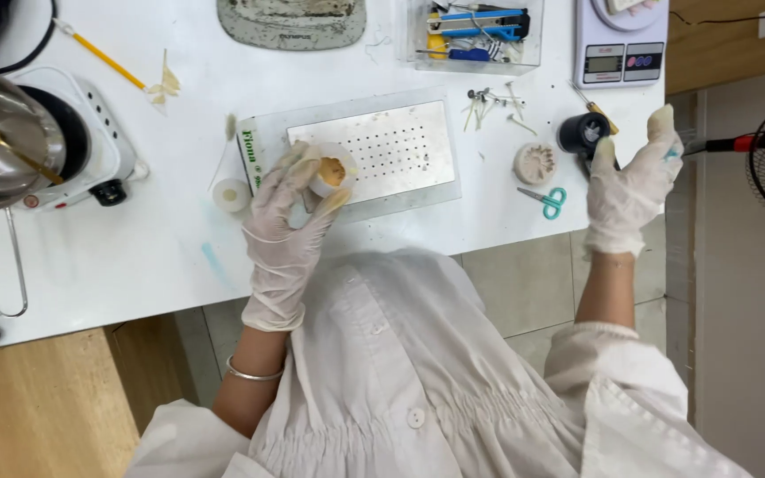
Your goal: Refining and assembling small wax decorative components using a heat gun and small tools in a candle studio.
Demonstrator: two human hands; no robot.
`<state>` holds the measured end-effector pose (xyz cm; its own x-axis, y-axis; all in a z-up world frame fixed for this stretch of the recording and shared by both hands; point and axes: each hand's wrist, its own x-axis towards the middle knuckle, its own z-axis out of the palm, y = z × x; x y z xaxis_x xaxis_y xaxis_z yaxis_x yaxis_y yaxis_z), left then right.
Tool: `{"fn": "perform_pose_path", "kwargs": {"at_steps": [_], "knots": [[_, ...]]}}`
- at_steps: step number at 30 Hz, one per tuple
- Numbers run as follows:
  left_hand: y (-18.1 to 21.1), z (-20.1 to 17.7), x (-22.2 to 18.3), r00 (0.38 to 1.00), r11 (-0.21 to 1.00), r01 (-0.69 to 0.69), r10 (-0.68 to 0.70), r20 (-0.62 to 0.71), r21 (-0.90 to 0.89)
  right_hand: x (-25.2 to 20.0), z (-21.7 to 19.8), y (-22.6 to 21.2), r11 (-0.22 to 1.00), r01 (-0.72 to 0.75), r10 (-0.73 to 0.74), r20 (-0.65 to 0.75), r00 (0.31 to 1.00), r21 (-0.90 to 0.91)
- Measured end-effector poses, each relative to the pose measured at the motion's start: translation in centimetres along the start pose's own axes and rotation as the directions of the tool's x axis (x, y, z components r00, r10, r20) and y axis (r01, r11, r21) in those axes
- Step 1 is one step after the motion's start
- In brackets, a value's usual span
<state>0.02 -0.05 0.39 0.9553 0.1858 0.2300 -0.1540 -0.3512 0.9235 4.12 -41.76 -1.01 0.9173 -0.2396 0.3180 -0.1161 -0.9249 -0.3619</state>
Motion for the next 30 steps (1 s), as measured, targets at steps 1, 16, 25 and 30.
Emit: {"fn": "perform_pose_path", "kwargs": {"at_steps": [1,16,25,30], "knots": [[0.2,0.0,0.1,0.994,0.994,0.105,-0.105,0.005,-0.028,0.9,0.3,3.8,0.929,-0.173,0.210,0.082,0.974,-0.327],[1.5,0.0,0.2,0.977,0.961,-0.209,0.215,-0.014,0.181,-2.2,3.4,5.5,0.476,-0.536,0.366,0.397,0.841,0.697],[1.7,0.5,0.2,0.982,0.935,-0.183,0.160,0.100,0.304,-4.1,-1.8,-11.5,0.357,-0.453,0.075,0.458,0.886,0.817],[-1.8,2.8,0.1,0.972,0.924,-0.229,0.236,0.013,0.306,-4.6,-2.2,-18.8,0.773,0.163,-0.289,0.111,0.951,0.613]]}}
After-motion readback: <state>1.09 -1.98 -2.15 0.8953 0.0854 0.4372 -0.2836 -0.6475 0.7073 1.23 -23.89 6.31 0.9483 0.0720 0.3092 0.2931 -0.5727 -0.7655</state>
